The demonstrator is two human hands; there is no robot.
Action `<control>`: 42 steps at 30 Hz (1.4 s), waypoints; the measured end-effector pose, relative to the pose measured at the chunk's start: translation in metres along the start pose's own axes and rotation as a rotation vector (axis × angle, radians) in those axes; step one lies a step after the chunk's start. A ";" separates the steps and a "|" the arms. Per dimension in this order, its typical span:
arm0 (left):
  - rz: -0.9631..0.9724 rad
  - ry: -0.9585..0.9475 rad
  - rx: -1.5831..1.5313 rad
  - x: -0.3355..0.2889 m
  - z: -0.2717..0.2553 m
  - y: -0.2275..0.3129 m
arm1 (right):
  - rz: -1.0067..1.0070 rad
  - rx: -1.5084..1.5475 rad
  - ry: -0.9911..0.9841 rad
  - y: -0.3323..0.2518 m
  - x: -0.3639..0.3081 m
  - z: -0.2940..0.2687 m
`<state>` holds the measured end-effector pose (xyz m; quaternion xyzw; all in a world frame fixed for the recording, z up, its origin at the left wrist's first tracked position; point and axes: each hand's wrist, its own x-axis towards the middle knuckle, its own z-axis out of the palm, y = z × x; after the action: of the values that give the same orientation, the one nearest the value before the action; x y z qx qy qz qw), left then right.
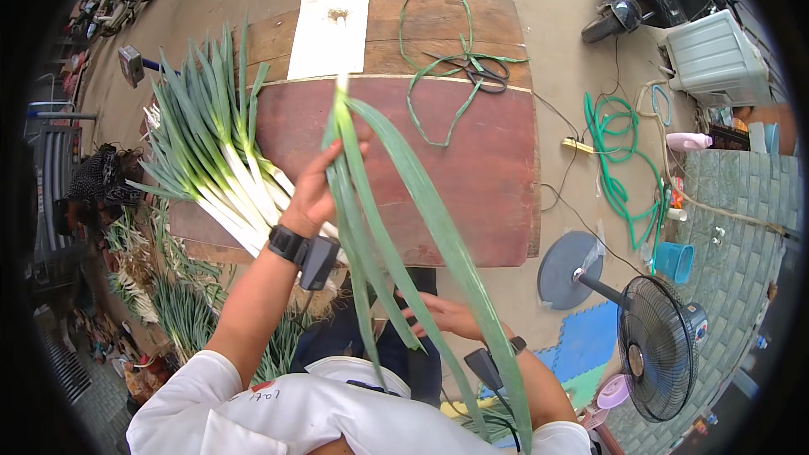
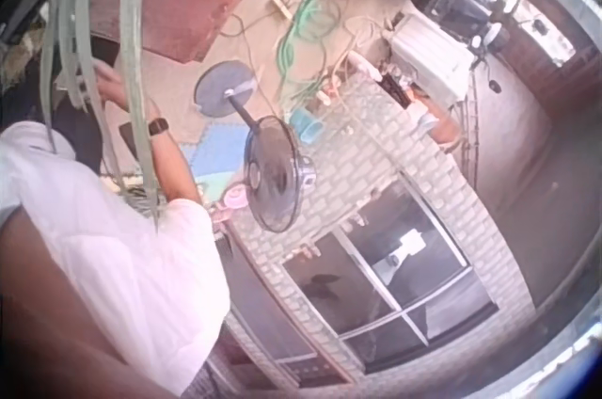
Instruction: Bundling and organizing large leeks on a table using string.
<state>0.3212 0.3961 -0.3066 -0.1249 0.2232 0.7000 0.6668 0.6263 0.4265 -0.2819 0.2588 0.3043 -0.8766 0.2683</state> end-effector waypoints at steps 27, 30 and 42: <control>-0.171 0.476 0.631 -0.037 -0.073 -0.171 | -0.416 -1.276 1.132 -0.101 0.136 -0.095; -0.094 0.356 0.591 -0.043 -0.053 -0.170 | -0.641 -1.161 1.273 -0.102 0.131 -0.089; 0.894 -0.002 2.270 -0.061 0.068 -0.042 | -0.194 -1.573 0.705 -0.152 -0.081 -0.001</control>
<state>0.3756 0.3756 -0.2244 0.6171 0.7308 0.2750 0.0978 0.5896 0.5549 -0.1725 0.2274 0.9083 -0.2993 0.1836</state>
